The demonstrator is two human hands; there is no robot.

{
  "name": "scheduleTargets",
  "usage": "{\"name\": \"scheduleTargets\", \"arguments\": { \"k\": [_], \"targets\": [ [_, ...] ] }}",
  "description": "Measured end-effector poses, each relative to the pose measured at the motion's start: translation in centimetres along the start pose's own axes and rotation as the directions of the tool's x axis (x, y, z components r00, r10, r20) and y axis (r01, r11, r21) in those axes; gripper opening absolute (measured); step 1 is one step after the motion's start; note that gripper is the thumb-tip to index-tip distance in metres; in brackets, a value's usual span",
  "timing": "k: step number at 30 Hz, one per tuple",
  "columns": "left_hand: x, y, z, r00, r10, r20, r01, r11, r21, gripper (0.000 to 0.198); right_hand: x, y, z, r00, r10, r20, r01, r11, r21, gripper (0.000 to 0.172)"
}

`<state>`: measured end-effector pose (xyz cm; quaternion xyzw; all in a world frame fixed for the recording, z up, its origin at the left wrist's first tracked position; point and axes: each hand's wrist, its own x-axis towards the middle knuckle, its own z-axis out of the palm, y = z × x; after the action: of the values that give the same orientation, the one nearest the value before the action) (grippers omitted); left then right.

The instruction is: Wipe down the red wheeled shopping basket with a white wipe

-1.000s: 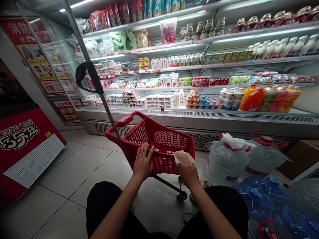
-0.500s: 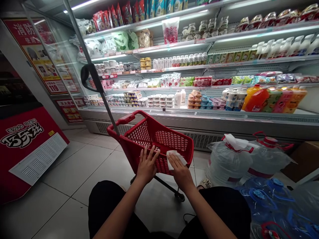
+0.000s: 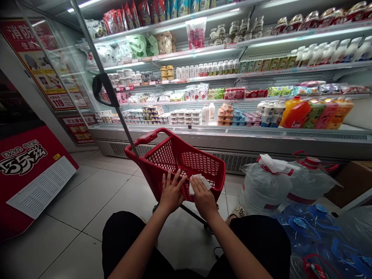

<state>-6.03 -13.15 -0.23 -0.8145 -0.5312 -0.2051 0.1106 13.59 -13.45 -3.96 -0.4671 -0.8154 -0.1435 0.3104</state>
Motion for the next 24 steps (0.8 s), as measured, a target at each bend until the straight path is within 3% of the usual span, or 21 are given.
{"name": "scheduleTargets", "arguments": {
  "k": [3, 7, 11, 14, 18, 21, 24],
  "targets": [
    [-0.1, -0.8, -0.4, 1.000, -0.019, 0.014, 0.018, 1.000, 0.019, 0.083, -0.5, 0.1, -0.3, 0.999, -0.034, 0.014, 0.034, 0.999, 0.006, 0.092],
    [-0.1, -1.8, -0.8, 0.999, -0.032, 0.005, 0.032, 0.998, 0.045, 0.088, -4.3, 3.2, -1.6, 1.000, -0.021, 0.016, 0.021, 1.000, 0.009, 0.091],
    [0.2, -0.7, 0.0, 0.994, -0.095, -0.053, 0.098, 0.994, 0.051, 0.093, -7.1, 5.9, -2.3, 1.000, -0.030, -0.008, 0.030, 0.999, 0.039, 0.088],
    [0.3, 1.7, 1.2, 0.991, -0.092, -0.094, 0.091, 0.996, -0.011, 0.096, -6.9, 5.4, -1.9, 1.000, -0.008, -0.019, 0.009, 0.997, 0.080, 0.088],
    [0.0, 3.8, 2.3, 0.991, -0.068, -0.119, 0.057, 0.994, -0.095, 0.099, -5.6, 2.9, -1.3, 1.000, 0.008, 0.007, -0.008, 0.994, 0.113, 0.090],
    [-0.3, 3.3, 2.2, 0.990, -0.074, -0.116, 0.061, 0.992, -0.114, 0.095, -5.3, 2.2, -1.3, 0.999, -0.041, 0.036, 0.036, 0.991, 0.131, 0.092],
    [-0.6, 1.9, 1.7, 0.994, -0.053, -0.100, 0.040, 0.992, -0.123, 0.088, -5.6, 3.3, -1.7, 0.991, -0.126, 0.036, 0.119, 0.979, 0.165, 0.090]
  ]
}}
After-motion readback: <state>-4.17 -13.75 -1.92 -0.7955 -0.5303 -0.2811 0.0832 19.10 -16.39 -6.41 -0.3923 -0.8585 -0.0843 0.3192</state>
